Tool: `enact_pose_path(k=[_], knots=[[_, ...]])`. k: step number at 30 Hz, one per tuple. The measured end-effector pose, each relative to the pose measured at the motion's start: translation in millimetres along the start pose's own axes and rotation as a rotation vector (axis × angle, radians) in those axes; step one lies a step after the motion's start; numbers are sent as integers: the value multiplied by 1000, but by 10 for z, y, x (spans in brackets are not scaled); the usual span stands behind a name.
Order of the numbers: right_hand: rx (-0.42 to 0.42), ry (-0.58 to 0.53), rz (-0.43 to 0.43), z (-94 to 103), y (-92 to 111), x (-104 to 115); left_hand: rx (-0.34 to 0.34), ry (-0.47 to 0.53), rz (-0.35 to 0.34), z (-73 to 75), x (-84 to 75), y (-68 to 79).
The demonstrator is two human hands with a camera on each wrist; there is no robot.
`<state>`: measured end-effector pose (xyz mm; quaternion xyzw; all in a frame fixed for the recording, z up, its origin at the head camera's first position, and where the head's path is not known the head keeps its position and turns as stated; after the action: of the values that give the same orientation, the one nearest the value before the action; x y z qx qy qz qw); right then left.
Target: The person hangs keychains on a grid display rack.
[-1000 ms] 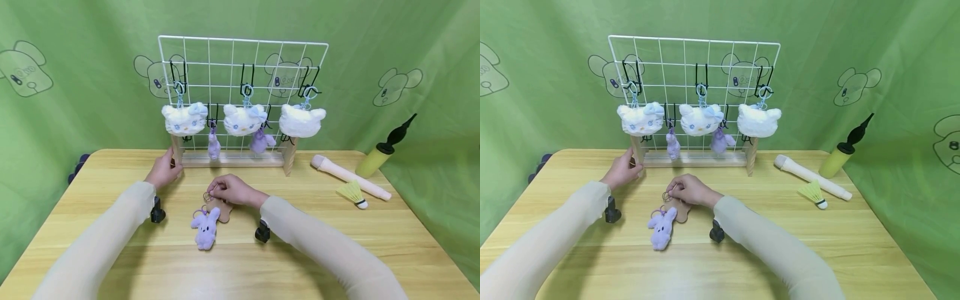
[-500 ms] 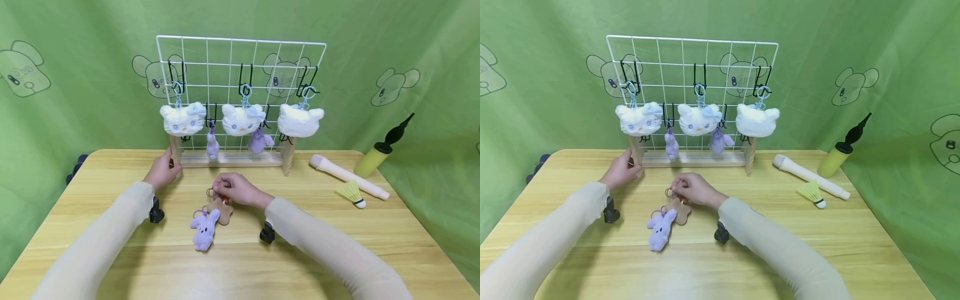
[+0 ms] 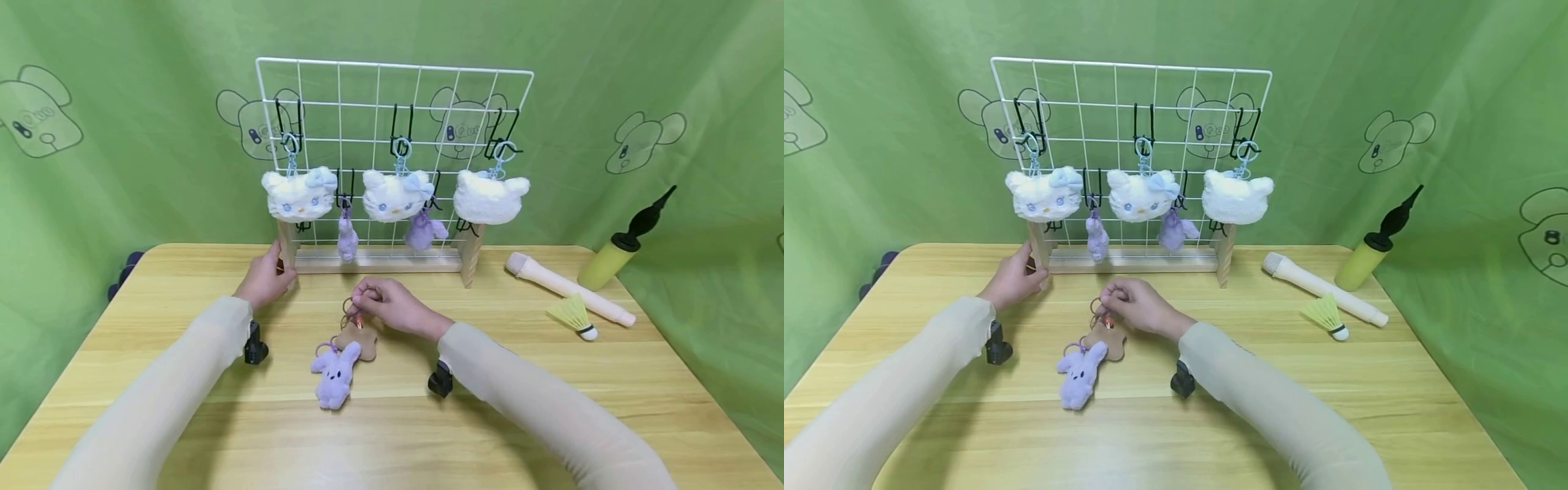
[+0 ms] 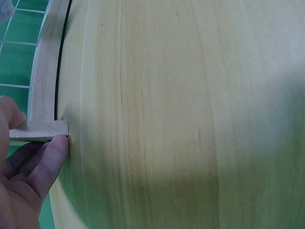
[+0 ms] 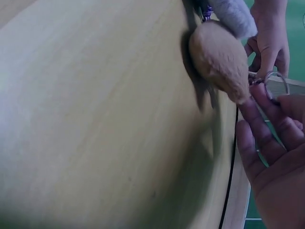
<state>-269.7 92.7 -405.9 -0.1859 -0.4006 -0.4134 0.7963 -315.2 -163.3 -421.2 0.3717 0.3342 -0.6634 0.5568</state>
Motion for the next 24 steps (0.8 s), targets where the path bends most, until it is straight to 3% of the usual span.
enact_pose_path(k=[24], knots=[[-107, -110, 100, 123, -65, 282, -1, 2, -4, -5, 1, -9]])
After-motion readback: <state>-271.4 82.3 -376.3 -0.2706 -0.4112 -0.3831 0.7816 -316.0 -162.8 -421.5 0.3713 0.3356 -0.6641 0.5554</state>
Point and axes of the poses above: each hand's wrist, its own y-axis away from the middle knuckle, its own z-axis out of the back of the hand, x = y × z, the point moved 4 cm from there along -y, towards the middle knuckle, and after that the axes turned 11 degrees about y, right-handed, at the moved point
